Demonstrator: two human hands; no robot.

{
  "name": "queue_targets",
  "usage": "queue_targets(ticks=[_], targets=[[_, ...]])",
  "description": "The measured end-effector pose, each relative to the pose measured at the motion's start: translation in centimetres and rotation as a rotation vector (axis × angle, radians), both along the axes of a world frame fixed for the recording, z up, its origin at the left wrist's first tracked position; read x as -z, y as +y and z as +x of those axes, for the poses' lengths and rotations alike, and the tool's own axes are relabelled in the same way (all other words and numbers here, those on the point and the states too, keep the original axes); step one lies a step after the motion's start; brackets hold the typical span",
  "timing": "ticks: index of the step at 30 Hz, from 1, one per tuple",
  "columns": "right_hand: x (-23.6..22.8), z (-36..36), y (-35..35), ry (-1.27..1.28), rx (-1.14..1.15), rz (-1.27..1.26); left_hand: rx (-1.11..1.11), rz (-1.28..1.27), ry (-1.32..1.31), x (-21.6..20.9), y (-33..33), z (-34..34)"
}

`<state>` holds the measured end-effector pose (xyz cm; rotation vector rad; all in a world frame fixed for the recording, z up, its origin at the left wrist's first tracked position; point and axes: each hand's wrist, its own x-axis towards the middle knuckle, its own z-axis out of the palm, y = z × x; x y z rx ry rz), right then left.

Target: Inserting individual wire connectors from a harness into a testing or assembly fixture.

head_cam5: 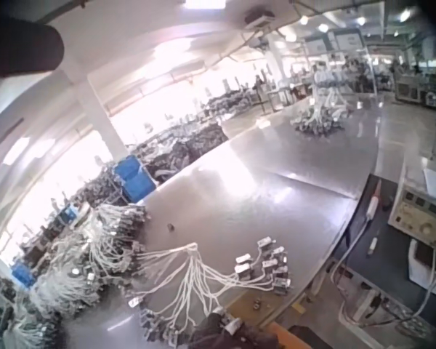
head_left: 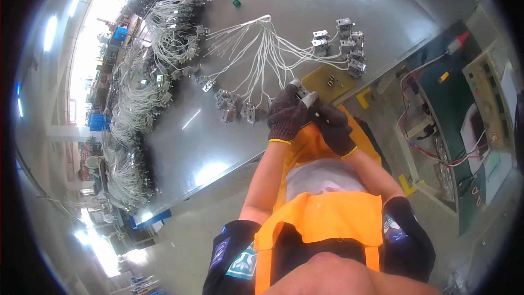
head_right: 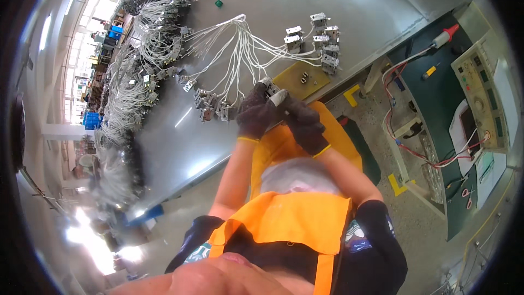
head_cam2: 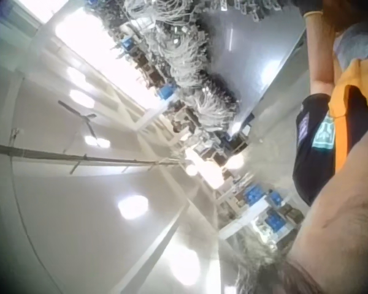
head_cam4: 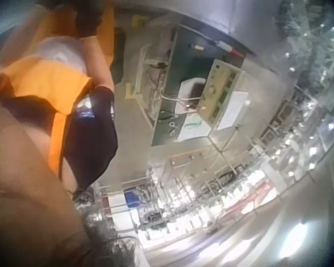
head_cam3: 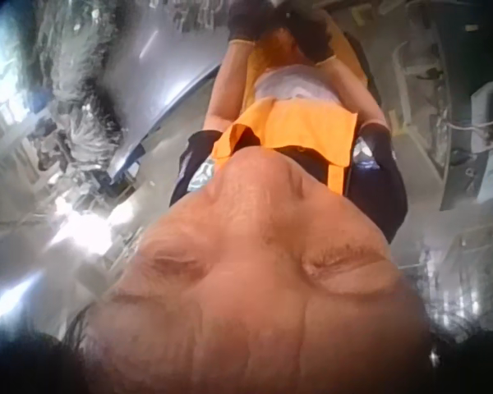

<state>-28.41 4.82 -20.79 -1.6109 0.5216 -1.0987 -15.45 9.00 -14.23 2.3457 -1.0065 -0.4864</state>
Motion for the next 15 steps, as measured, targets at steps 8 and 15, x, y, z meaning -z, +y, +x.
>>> queue_targets(ticks=[8, 15], targets=[[-0.1, -0.4, -1.2, 0.265, -0.034, -0.435, 0.110, -0.077, -0.160, 2.6, 0.6, 1.7], [0.3, -1.1, -0.1, 0.010, -0.263, 0.628, 0.049, 0.108, -0.034, -4.2, -0.1, -0.9]])
